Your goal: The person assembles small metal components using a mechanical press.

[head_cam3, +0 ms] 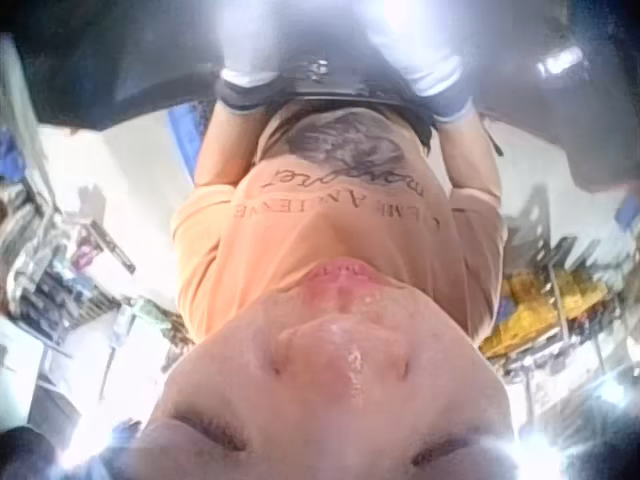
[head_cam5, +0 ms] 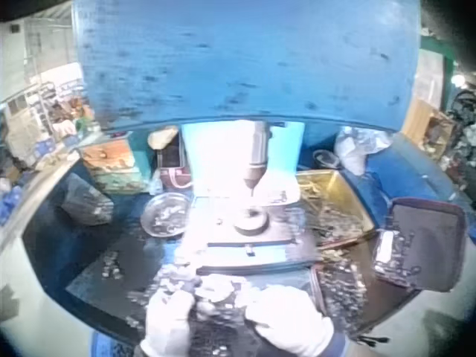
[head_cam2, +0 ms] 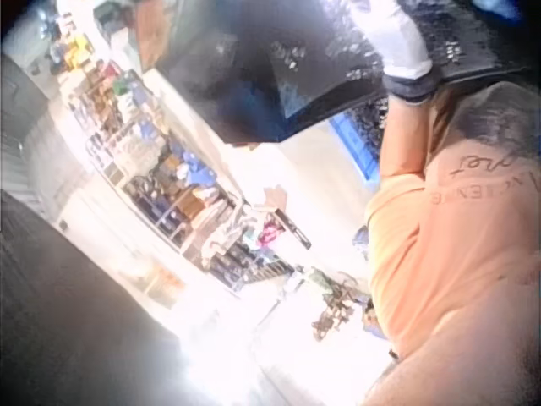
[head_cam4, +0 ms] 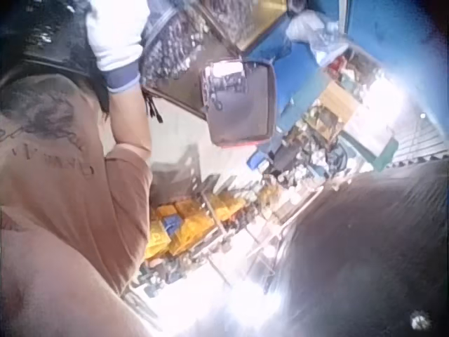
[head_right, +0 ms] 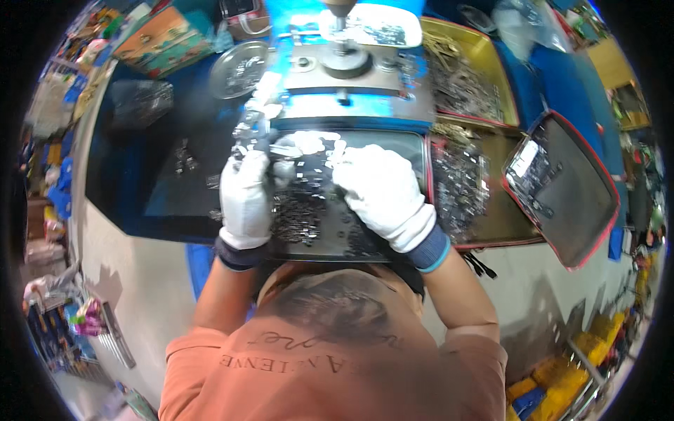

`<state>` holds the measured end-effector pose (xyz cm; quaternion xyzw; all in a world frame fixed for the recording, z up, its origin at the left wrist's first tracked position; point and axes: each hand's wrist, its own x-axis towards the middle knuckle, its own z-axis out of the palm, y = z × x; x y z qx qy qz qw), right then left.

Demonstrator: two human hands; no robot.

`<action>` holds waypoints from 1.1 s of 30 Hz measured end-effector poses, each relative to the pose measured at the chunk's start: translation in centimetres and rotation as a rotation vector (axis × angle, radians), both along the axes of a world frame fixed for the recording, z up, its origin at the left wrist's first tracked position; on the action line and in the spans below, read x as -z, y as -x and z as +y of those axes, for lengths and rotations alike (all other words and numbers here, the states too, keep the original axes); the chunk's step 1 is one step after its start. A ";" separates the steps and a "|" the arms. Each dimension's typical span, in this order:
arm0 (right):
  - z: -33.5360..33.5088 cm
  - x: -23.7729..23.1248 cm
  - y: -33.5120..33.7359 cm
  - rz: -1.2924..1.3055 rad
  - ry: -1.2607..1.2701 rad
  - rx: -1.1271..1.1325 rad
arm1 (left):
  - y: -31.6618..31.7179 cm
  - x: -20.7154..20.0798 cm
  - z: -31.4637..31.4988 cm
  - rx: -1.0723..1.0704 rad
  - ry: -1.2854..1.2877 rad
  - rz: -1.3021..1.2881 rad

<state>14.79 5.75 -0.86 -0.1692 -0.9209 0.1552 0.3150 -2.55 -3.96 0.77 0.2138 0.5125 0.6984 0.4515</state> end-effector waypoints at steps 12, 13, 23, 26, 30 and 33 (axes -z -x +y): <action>0.3 0.6 0.4 -0.643 -0.241 -0.048 | -3.5 2.4 1.0 0.040 -0.280 -0.436; 0.3 0.5 0.7 -0.631 -0.252 -0.069 | -3.3 2.8 0.8 0.009 -0.279 -0.388; -0.1 -2.3 1.2 0.032 1.100 0.139 | -2.4 3.4 0.7 0.093 -0.187 0.089; -0.8 -3.6 1.2 0.094 0.966 0.009 | -2.6 2.2 0.7 0.064 -0.240 -0.053; -0.8 -2.5 -0.1 0.166 1.484 0.031 | -3.7 0.8 1.0 0.154 -0.189 -0.195; -0.8 -1.3 -1.1 0.258 1.607 0.035 | -3.9 1.3 0.7 0.189 -0.149 -0.219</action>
